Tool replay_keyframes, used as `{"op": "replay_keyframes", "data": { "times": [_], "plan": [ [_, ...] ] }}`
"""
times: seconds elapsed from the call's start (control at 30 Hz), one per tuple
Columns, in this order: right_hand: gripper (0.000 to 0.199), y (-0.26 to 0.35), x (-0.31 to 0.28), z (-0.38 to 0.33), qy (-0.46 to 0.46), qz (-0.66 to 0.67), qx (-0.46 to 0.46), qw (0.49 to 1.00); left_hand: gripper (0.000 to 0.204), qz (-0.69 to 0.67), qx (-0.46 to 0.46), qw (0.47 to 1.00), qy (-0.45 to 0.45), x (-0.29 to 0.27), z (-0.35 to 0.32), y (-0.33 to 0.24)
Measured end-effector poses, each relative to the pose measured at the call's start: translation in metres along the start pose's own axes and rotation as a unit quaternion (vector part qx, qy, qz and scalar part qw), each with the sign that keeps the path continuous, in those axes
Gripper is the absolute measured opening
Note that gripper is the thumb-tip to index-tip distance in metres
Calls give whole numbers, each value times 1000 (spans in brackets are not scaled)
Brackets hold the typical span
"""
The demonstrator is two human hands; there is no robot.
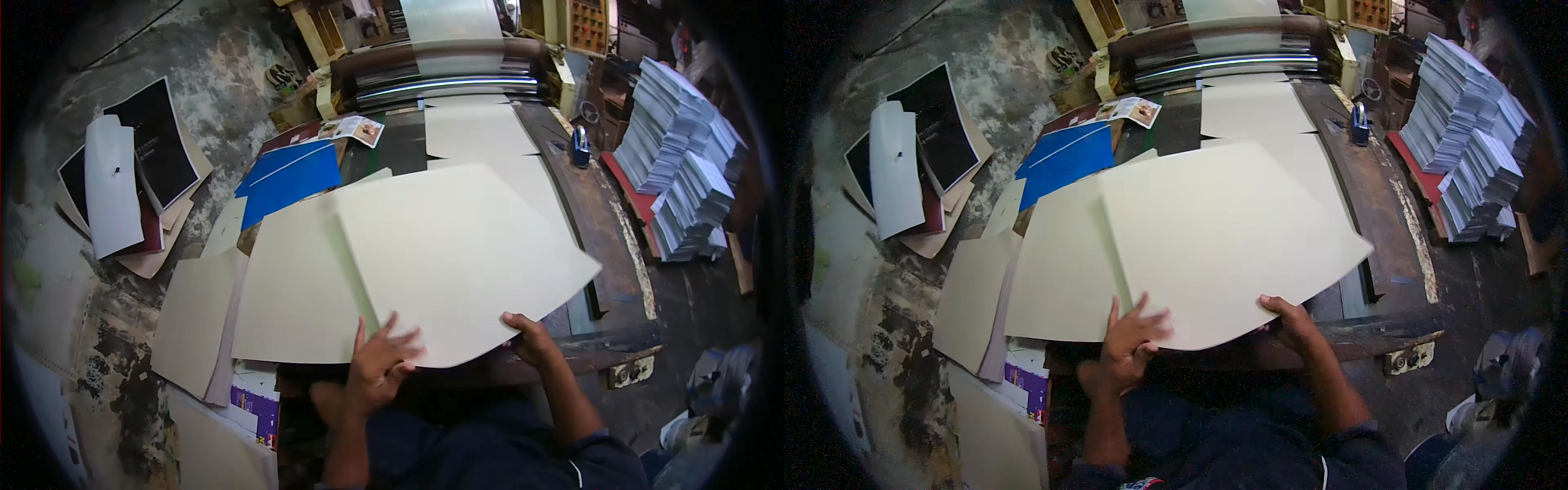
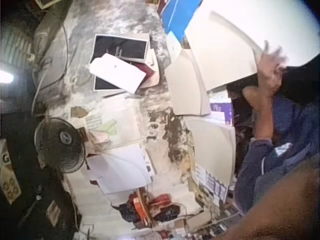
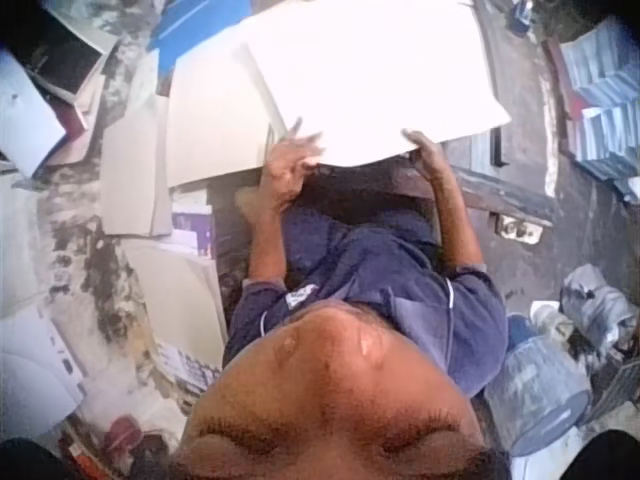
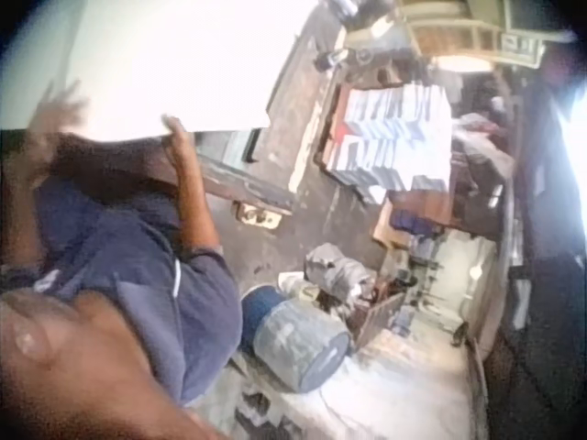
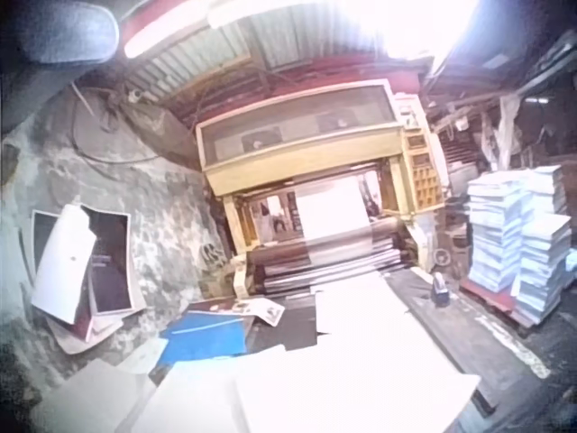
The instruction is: The person picks up large sheets of paper by hand from various stacks, aligns them on a metal workbench in front of a machine, and moves different stacks across the workspace surface.
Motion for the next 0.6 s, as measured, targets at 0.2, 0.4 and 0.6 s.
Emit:
{"op": "replay_keyframes", "data": {
  "times": [0.2, 0.4, 0.6],
  "plan": [
    [32, -52, -44, -31, -77, 93, 93, 988, 71, 88, -96, 992, 0, -17, -9, 42],
    [37, -102, -50, -73, -24, 67, 142, 987, 54, 57, -129, 990, -25, -19, -18, 62],
    [45, -120, -53, -95, -40, 54, 192, 979, 34, -2, -154, 987, -41, -18, -15, 59]
  ]
}}
Point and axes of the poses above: each hand's wrist, its own z-axis towards the middle knuckle, its own x-axis out of the palm, y = z × x, the point moved 7 cm from there along z, towards the middle knuckle, and after that the axes turned 2 degrees about z, right-handed, at the moved point
